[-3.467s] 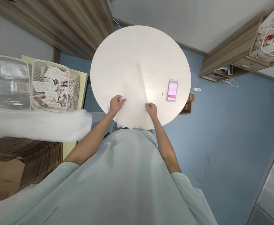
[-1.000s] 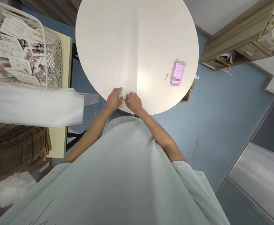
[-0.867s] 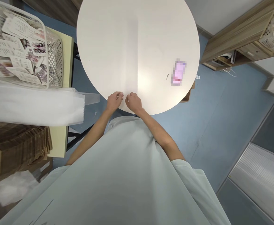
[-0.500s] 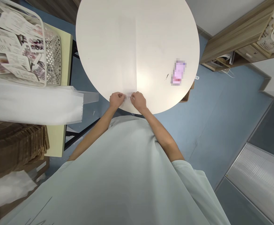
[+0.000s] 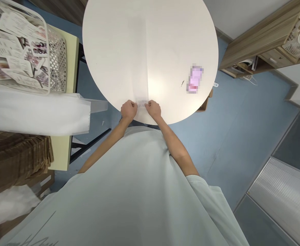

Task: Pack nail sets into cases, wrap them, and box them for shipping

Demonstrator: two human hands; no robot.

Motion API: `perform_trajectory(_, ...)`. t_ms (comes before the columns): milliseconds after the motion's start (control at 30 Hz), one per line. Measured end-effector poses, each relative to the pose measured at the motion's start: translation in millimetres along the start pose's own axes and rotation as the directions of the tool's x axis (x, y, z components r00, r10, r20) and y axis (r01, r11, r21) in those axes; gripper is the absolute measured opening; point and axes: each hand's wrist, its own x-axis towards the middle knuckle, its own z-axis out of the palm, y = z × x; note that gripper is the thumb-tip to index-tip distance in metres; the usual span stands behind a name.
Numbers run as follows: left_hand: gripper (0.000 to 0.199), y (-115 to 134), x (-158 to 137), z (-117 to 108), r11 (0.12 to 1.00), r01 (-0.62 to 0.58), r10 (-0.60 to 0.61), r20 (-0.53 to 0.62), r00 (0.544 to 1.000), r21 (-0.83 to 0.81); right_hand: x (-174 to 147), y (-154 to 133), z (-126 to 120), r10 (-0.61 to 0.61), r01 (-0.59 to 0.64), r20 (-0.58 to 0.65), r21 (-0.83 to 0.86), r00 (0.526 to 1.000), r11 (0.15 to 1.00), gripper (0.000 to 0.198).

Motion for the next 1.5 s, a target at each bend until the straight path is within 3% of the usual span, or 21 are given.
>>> perform_trajectory(100, 0.003, -3, 3, 8, 0.998, 0.008, -0.013, -0.076, 0.997, -0.065, 2, 1, 1, 0.005, -0.005, -0.005, 0.022, 1.000, 1.000, 0.021)
perform_trajectory(200, 0.017, -10, 7, 14, 0.983, -0.047, 0.021, -0.145, 0.989, -0.179, 4, 4, 2, 0.012, -0.012, -0.006, 0.049, 1.000, 0.999, 0.020)
perform_trajectory(267, 0.023, -15, 7, 15, 0.968, -0.114, 0.069, -0.200, 0.977, -0.223, 4, 5, 3, 0.011, -0.011, -0.009, 0.067, 1.000, 0.998, 0.021)
perform_trajectory(333, 0.029, -20, 4, 15, 0.946, -0.251, 0.195, -0.256, 0.947, -0.208, 5, 6, 5, 0.009, -0.008, -0.014, 0.075, 1.000, 0.997, 0.021)
perform_trajectory(400, 0.034, -24, 1, 13, 0.884, -0.448, 0.410, -0.239, 0.881, -0.136, 5, 7, 5, 0.003, -0.001, -0.017, 0.078, 1.000, 0.997, 0.021)
perform_trajectory(500, 0.048, -31, -2, 10, 0.731, -0.681, 0.680, -0.046, 0.732, -0.045, 7, 8, 5, -0.007, 0.008, -0.018, 0.092, 1.000, 0.996, 0.021)
perform_trajectory(600, 0.069, -38, -3, 7, 0.636, -0.772, 0.766, 0.119, 0.631, -0.003, 10, 10, 4, -0.007, 0.012, -0.030, 0.145, 1.000, 0.989, 0.019)
perform_trajectory(700, 0.089, -42, -2, 5, 0.590, -0.806, 0.787, 0.188, 0.588, 0.049, 12, 14, 4, -0.007, 0.010, -0.012, 0.258, 1.000, 0.966, 0.024)
perform_trajectory(800, 0.099, -40, 2, 5, 0.593, -0.800, 0.773, 0.212, 0.598, 0.094, 16, 18, 6, -0.001, -0.009, 0.024, 0.405, 1.000, 0.914, 0.037)
perform_trajectory(933, 0.077, -32, 9, 9, 0.629, -0.770, 0.748, 0.185, 0.638, 0.113, 21, 23, 7, -0.001, -0.028, 0.060, 0.485, 0.998, 0.874, 0.040)
perform_trajectory(1000, 0.074, -29, 13, 10, 0.640, -0.761, 0.742, 0.169, 0.649, 0.112, 21, 25, 4, -0.029, 0.006, 0.051, 0.412, 0.998, 0.911, 0.036)
perform_trajectory(1100, 0.070, -25, 20, 7, 0.646, -0.754, 0.735, 0.169, 0.656, 0.115, 13, 26, -5, -0.161, 0.167, -0.055, 0.152, 0.985, 0.974, 0.028)
perform_trajectory(1167, 0.066, -23, 23, 4, 0.647, -0.754, 0.734, 0.176, 0.656, 0.113, 6, 25, -11, -0.298, 0.295, -0.075, -0.044, 0.952, 0.954, 0.042)
perform_trajectory(1233, 0.064, -21, 24, 0, 0.642, -0.761, 0.740, 0.184, 0.647, 0.097, 1, 23, -15, -0.386, 0.379, -0.005, -0.167, 0.923, 0.910, 0.058)
perform_trajectory(1367, 0.061, -19, 23, -8, 0.677, -0.736, 0.721, 0.184, 0.668, 0.020, -2, 19, -19, -0.394, 0.408, 0.110, -0.177, 0.913, 0.896, 0.058)
perform_trajectory(1500, 0.048, -17, 23, -14, 0.790, -0.603, 0.612, 0.112, 0.783, -0.105, 4, 17, -24, -0.380, 0.390, 0.101, -0.105, 0.919, 0.915, 0.051)
